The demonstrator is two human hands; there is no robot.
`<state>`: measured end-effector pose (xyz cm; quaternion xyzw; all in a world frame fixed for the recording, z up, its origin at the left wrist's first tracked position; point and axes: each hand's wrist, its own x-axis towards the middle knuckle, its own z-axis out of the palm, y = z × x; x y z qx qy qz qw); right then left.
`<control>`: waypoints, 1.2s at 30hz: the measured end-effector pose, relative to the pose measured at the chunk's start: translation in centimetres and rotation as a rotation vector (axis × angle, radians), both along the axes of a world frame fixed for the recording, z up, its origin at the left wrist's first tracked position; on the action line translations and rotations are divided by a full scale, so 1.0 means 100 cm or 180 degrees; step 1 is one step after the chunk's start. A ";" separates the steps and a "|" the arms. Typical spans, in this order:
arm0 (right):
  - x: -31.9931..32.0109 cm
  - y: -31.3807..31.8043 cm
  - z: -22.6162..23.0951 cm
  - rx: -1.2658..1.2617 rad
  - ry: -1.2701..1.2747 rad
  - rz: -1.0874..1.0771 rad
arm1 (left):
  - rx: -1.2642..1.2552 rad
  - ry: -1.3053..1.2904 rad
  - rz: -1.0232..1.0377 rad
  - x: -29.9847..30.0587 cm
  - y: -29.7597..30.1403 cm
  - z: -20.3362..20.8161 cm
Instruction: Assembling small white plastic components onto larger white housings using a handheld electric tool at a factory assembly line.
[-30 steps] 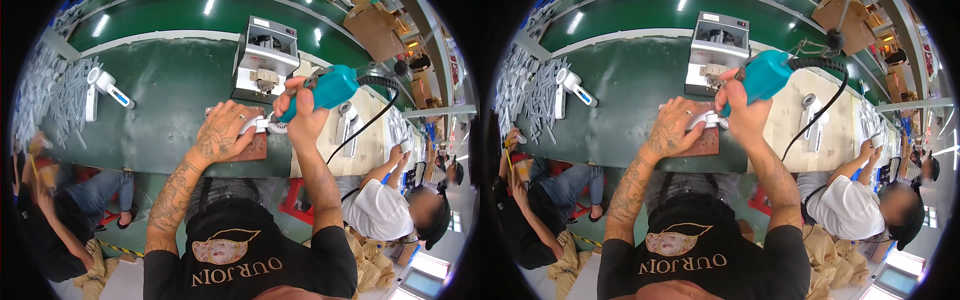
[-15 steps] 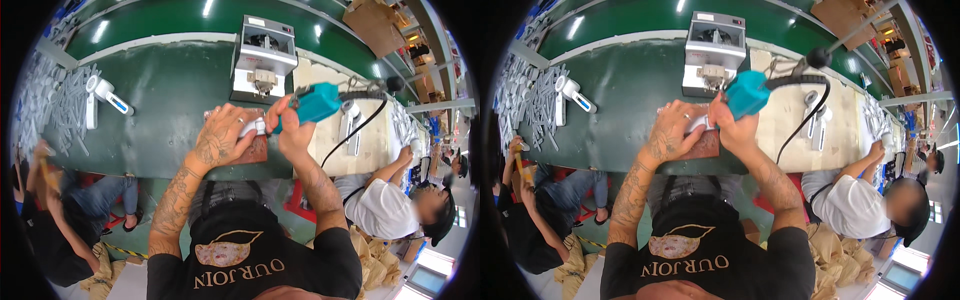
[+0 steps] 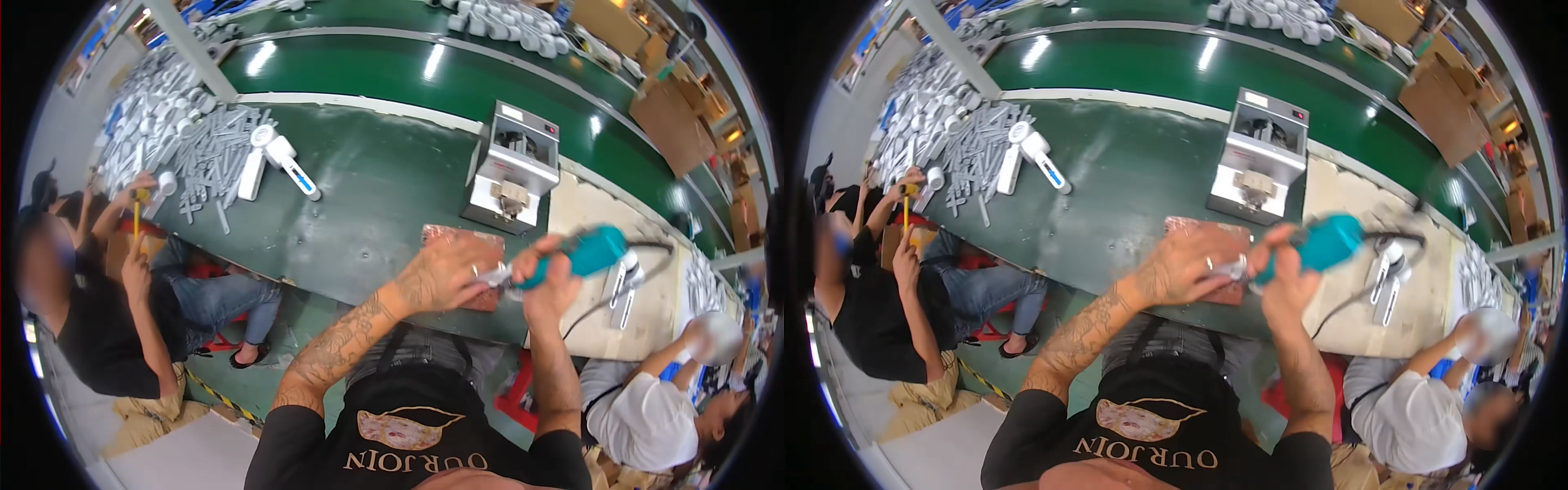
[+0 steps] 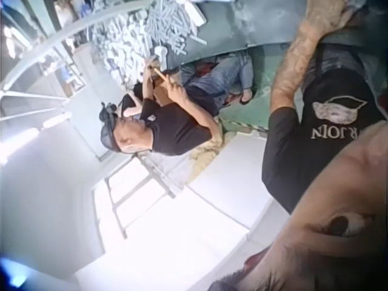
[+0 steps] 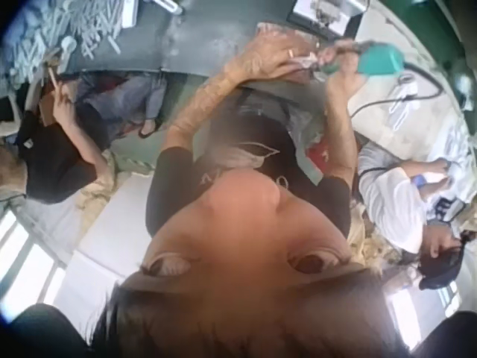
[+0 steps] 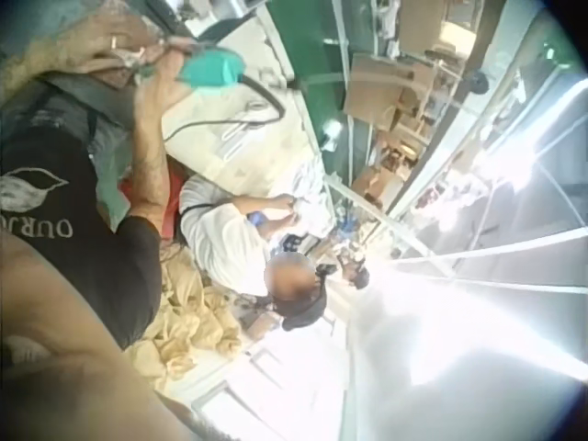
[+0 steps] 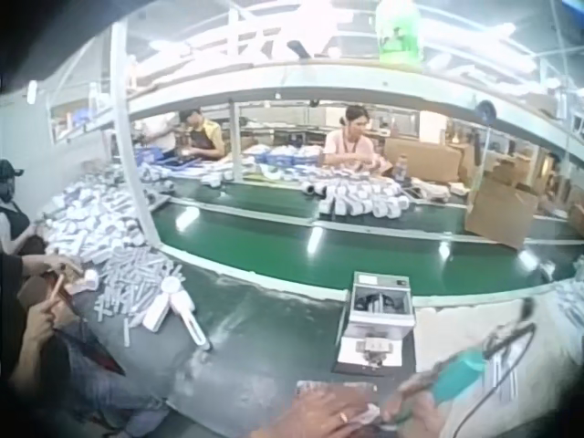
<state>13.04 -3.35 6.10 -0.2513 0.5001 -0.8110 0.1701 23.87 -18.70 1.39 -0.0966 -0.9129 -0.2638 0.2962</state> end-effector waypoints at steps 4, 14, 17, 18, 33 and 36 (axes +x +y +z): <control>0.026 0.041 0.021 -0.0602 0.0183 0.0021 | 0.0668 -0.0092 0.0704 0.049 -0.007 -0.003; 0.037 0.094 0.003 0.0009 0.0309 -0.0462 | -0.0610 -0.0293 0.3387 0.093 -0.133 -0.024; 0.038 0.109 -0.011 0.0236 -0.0032 -0.0785 | -0.0858 0.0127 0.3153 0.059 -0.108 0.009; 0.035 0.108 -0.009 0.0295 -0.0079 -0.0476 | -0.0464 0.0256 0.2967 0.045 -0.084 0.032; 0.051 0.136 -0.011 0.0627 -0.0124 -0.0129 | 0.0636 -0.1892 -0.0018 -0.276 0.227 -0.017; 0.055 0.141 -0.002 0.0513 -0.0188 -0.0526 | 0.0731 -0.1564 0.0022 -0.271 0.228 -0.024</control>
